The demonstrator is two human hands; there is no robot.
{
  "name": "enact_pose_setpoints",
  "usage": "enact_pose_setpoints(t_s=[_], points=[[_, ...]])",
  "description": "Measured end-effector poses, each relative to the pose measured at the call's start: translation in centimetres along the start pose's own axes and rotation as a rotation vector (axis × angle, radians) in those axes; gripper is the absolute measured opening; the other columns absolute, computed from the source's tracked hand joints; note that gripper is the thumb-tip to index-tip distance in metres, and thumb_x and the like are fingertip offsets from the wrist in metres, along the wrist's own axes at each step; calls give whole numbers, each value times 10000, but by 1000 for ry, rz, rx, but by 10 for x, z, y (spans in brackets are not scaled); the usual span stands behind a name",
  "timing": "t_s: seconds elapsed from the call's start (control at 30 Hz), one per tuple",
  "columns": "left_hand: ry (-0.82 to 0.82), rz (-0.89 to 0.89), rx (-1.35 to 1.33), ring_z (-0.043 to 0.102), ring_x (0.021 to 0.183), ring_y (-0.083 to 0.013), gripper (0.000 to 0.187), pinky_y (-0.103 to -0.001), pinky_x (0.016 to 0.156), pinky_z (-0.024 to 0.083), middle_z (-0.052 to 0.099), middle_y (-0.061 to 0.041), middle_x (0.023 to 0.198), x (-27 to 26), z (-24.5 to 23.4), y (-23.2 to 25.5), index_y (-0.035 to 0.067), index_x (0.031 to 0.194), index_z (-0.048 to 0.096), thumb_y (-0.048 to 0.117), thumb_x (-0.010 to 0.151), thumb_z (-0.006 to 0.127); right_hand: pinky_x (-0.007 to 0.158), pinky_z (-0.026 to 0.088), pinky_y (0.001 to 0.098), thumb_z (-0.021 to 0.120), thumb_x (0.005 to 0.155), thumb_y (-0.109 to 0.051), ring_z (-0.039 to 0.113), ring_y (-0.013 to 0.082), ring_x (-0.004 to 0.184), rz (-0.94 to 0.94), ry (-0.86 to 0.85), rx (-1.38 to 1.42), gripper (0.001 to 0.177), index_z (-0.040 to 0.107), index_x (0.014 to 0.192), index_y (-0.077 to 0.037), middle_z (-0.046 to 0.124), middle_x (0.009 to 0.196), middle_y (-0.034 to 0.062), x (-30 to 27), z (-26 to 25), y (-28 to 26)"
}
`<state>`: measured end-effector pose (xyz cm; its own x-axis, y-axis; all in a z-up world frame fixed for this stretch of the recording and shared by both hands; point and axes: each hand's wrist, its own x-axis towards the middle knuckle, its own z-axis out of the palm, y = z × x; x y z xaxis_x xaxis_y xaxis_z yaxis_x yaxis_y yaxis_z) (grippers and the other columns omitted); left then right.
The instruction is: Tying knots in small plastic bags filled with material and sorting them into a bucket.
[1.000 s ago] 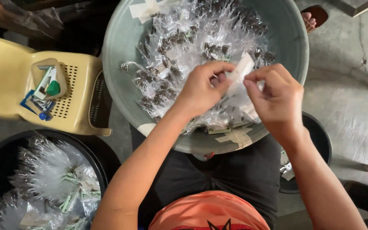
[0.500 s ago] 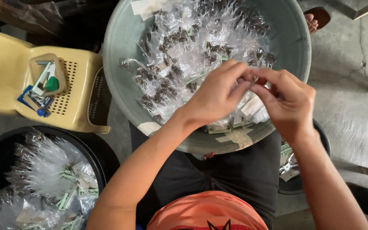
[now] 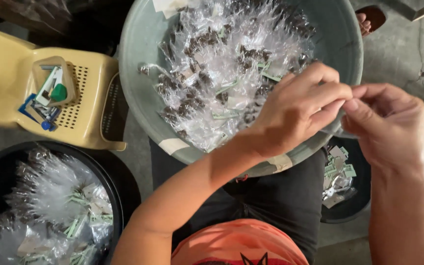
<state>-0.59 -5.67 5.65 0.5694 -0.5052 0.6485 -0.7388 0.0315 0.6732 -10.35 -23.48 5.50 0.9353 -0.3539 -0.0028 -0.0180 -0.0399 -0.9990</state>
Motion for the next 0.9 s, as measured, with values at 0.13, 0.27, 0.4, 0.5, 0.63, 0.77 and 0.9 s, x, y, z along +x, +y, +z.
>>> enact_pose_setpoints(t_s=[0.13, 0.27, 0.4, 0.5, 0.63, 0.77, 0.9], points=[[-75, -331, -240, 523, 785, -173, 116, -257, 674, 456, 577, -44, 893, -15, 2, -28, 89, 938, 565, 132, 919, 671, 615, 432, 186, 714, 1013, -105, 523, 71, 707, 65, 36, -207, 138, 646, 1097, -19, 630, 931, 57, -15, 5, -16], [-744, -934, 93, 703, 1062, -261, 432, -357, 772, 634, 679, -122, 1262, -42, -24, -58, 177, 1490, 451, 119, 1073, 355, 737, 566, 161, 613, 1045, -113, 653, 159, 1091, -9, -99, -2, 65, 591, 1087, -69, 654, 1220, 173, -30, -33, -5], [-832, -687, 563, 573, 1138, -264, 298, -472, 1132, 374, 661, -108, 1159, -116, -1, -144, 37, 1170, 677, -51, 885, 696, 541, 366, 197, 507, 1087, -126, 296, 46, 510, -5, -163, 126, 71, 513, 1136, -74, 664, 1165, 271, -36, -40, 3], [-698, -586, 665, 573, 938, -246, 259, -465, 988, 438, 641, -71, 922, -133, 8, -187, 51, 918, 668, -178, 881, 553, 532, 366, 206, 585, 1041, -97, 360, 46, 519, 5, -145, 83, 66, 576, 1093, -58, 697, 998, 176, -37, -36, 5], [-610, -511, 690, 590, 940, -283, 86, -481, 933, 421, 618, -60, 922, -143, 14, -222, 74, 860, 656, 15, 904, 612, 529, 339, 220, 605, 1042, -97, 416, 81, 569, 109, -79, 18, 85, 587, 1093, -31, 670, 952, 171, -36, -35, 12], [-558, -459, 629, 430, 765, -212, 313, -403, 815, 443, 430, -38, 773, -135, 5, -217, 112, 745, 386, -109, 952, 466, 535, 403, 203, 627, 1022, -70, 533, 106, 640, 132, -95, 34, 81, 616, 1084, -17, 691, 935, 165, -33, -30, 15], [-590, -420, 739, 496, 793, -252, 352, -426, 807, 452, 503, -62, 799, -132, 6, -228, 85, 710, 486, -254, 730, 578, 536, 335, 248, 602, 1033, -68, 402, 118, 573, 128, -102, 48, 81, 597, 1075, 2, 655, 912, 195, -31, -24, 17]])
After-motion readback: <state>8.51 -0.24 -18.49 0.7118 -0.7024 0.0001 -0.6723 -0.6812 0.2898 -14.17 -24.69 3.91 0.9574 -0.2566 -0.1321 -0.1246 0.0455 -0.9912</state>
